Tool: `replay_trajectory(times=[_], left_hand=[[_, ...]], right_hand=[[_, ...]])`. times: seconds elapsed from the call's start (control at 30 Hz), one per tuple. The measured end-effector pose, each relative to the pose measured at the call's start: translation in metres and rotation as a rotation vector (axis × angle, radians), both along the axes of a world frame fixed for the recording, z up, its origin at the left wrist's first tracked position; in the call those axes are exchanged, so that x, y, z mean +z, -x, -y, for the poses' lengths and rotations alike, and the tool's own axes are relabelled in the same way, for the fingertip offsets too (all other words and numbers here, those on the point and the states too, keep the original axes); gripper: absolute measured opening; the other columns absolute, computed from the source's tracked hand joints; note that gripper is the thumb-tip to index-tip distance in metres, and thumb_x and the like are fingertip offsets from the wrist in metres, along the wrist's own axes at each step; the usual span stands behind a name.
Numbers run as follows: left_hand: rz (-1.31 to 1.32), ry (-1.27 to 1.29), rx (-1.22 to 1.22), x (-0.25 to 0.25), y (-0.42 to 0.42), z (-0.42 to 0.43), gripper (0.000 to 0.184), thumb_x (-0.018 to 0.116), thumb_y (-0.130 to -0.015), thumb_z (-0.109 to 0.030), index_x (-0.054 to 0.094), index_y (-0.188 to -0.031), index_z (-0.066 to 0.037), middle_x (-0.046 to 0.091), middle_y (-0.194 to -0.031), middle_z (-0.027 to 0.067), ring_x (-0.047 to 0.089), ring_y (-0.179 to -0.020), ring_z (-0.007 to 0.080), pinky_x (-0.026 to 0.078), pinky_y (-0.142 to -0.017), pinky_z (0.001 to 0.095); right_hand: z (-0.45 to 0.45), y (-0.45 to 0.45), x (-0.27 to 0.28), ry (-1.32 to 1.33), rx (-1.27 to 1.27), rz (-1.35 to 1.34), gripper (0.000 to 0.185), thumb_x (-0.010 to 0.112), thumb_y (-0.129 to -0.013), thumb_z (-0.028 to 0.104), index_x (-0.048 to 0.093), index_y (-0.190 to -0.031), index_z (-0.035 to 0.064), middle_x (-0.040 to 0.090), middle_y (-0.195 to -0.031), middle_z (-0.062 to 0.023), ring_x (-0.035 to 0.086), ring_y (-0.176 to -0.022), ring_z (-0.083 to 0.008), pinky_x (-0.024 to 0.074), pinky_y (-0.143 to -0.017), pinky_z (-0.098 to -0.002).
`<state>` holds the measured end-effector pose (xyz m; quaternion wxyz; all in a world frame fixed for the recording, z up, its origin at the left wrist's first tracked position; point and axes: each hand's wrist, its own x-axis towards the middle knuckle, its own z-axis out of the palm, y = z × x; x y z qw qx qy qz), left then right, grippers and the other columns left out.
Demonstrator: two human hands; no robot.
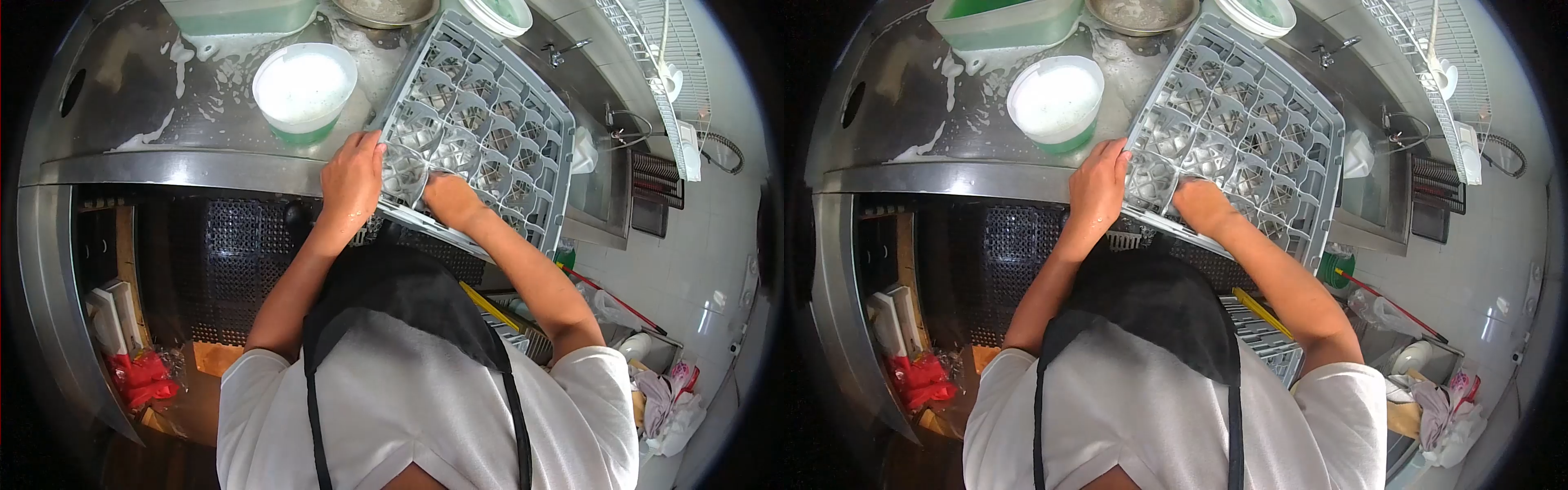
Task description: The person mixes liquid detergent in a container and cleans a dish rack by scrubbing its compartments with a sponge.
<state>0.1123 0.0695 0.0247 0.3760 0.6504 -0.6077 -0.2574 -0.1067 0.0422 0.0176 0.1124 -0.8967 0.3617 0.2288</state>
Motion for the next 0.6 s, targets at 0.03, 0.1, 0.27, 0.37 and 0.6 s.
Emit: replay_trajectory(times=[0.03, 0.1, 0.27, 0.37, 0.6], left_hand=[[0.0, -0.001, -0.002, 0.0, -0.001, 0.001, 0.025, 0.055, -0.1, -0.018, 0.065, -0.118, -0.004, 0.067, -0.114, 0.0139, 0.065, -0.099, 0.038, 0.052, -0.082, 0.0461], [0.003, 0.01, 0.007, 0.002, 0.0, 0.002, 0.024, 0.055, -0.1, -0.017, 0.065, -0.117, -0.003, 0.067, -0.112, 0.0139, 0.066, -0.097, 0.0381, 0.052, -0.08, 0.0465], [0.031, 0.046, 0.058, -0.003, 0.009, 0.001, 0.023, 0.055, -0.099, -0.017, 0.064, -0.114, -0.002, 0.067, -0.111, 0.0141, 0.067, -0.093, 0.0385, 0.054, -0.077, 0.0473], [0.031, 0.044, 0.055, -0.002, 0.01, 0.001, 0.023, 0.055, -0.1, -0.017, 0.064, -0.115, -0.003, 0.067, -0.111, 0.0143, 0.067, -0.093, 0.0385, 0.054, -0.077, 0.0471], [0.11, 0.036, -0.007, -0.001, 0.006, 0.002, 0.024, 0.055, -0.1, -0.019, 0.064, -0.116, -0.003, 0.067, -0.11, 0.0141, 0.067, -0.093, 0.0381, 0.054, -0.076, 0.0468]], right_hand=[[0.002, 0.0, 0.0, -0.02, 0.029, 0.005, 0.014, 0.061, -0.081, 0.008, 0.073, -0.082, 0.0008, 0.072, -0.086, -0.021, 0.072, -0.087, -0.0351, 0.0576, -0.078, -0.044], [0.005, 0.0, 0.003, -0.072, 0.024, -0.006, 0.014, 0.062, -0.081, 0.009, 0.073, -0.082, -0.0003, 0.072, -0.087, -0.0224, 0.072, -0.088, -0.0367, 0.0573, -0.08, -0.0445], [0.004, -0.01, 0.002, -0.201, -0.311, 0.024, 0.023, 0.066, -0.08, 0.014, 0.072, -0.088, -0.0064, 0.07, -0.093, -0.0286, 0.069, -0.093, -0.0422, 0.0555, -0.087, -0.0466], [-0.003, -0.008, -0.015, -0.257, -0.53, 0.209, 0.026, 0.066, -0.08, 0.014, 0.07, -0.086, -0.0103, 0.069, -0.093, -0.031, 0.068, -0.093, -0.0449, 0.0553, -0.087, -0.0478], [-0.002, -0.002, -0.019, -0.125, -0.267, 0.017, 0.018, 0.069, -0.075, 0.011, 0.074, -0.086, -0.0025, 0.073, -0.091, -0.0235, 0.072, -0.09, -0.0371, 0.0579, -0.081, -0.0453]])
